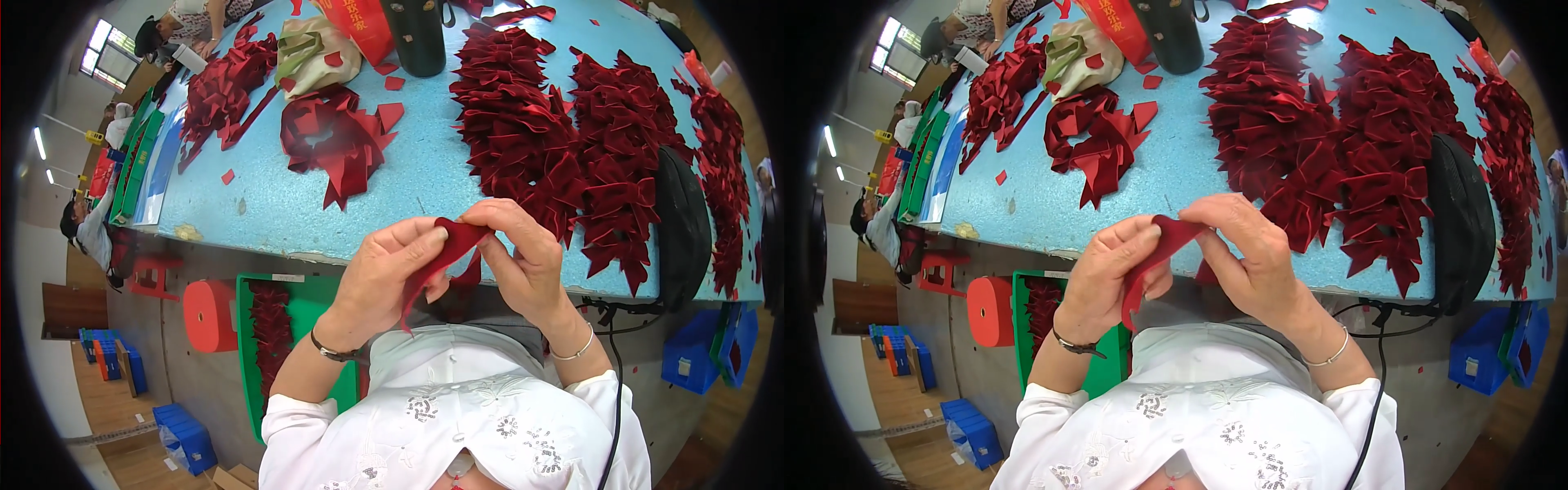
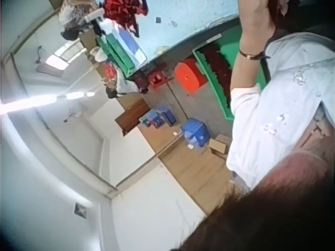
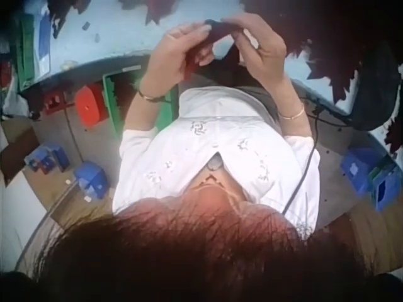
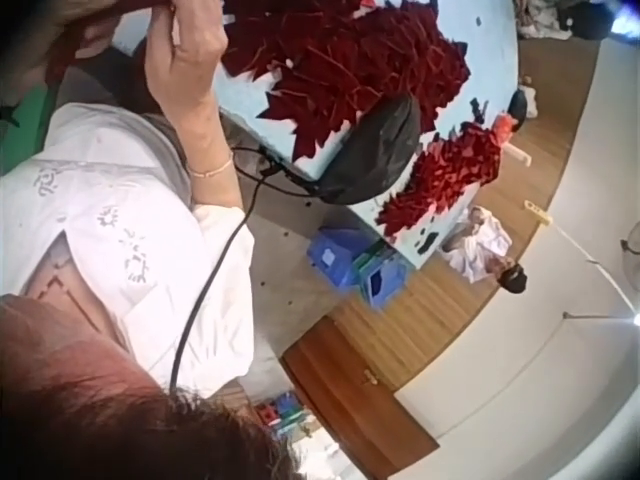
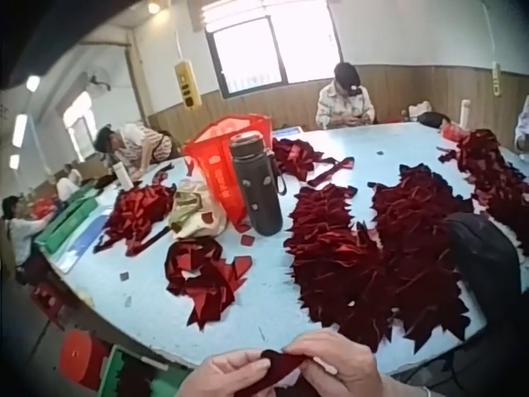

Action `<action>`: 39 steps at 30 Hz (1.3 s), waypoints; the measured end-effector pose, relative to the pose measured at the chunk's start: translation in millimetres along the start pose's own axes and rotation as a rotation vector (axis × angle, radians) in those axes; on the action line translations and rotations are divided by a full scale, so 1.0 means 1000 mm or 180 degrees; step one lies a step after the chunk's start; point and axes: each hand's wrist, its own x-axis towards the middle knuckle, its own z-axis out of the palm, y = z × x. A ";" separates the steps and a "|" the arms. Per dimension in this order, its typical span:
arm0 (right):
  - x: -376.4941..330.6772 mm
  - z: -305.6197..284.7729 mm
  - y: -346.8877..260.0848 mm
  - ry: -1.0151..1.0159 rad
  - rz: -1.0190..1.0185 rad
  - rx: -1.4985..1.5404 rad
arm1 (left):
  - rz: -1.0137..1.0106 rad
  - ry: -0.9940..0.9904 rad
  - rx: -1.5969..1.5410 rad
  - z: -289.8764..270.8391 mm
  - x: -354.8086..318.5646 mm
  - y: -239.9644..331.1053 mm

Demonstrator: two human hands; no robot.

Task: Folding and assembling red fabric strips into decorative floral shapes at a factory workbench.

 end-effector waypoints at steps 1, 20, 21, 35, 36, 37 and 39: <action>0.001 0.000 0.001 0.0075 -0.0113 -0.0133 | 0.0002 -0.0030 0.0009 0.004 0.000 -0.001; -0.009 0.019 0.007 -0.0169 0.1097 0.1655 | 0.1261 0.0565 0.0481 0.018 0.009 -0.011; -0.009 0.020 0.009 -0.0113 0.1188 0.1812 | 0.1264 0.0561 0.0485 0.017 0.009 -0.012; -0.025 0.019 0.008 0.0435 0.1135 0.2012 | 0.1671 0.0930 0.0214 0.017 0.021 -0.033; -0.023 0.017 0.007 0.0378 0.1274 0.2123 | 0.1791 0.1007 0.0300 0.017 0.022 -0.034; -0.022 0.015 0.006 0.0320 0.1412 0.2233 | 0.1773 0.1006 0.0317 0.017 0.024 -0.037; -0.018 0.013 0.003 0.0283 0.1549 0.2351 | 0.1935 0.1077 0.0469 0.017 0.029 -0.041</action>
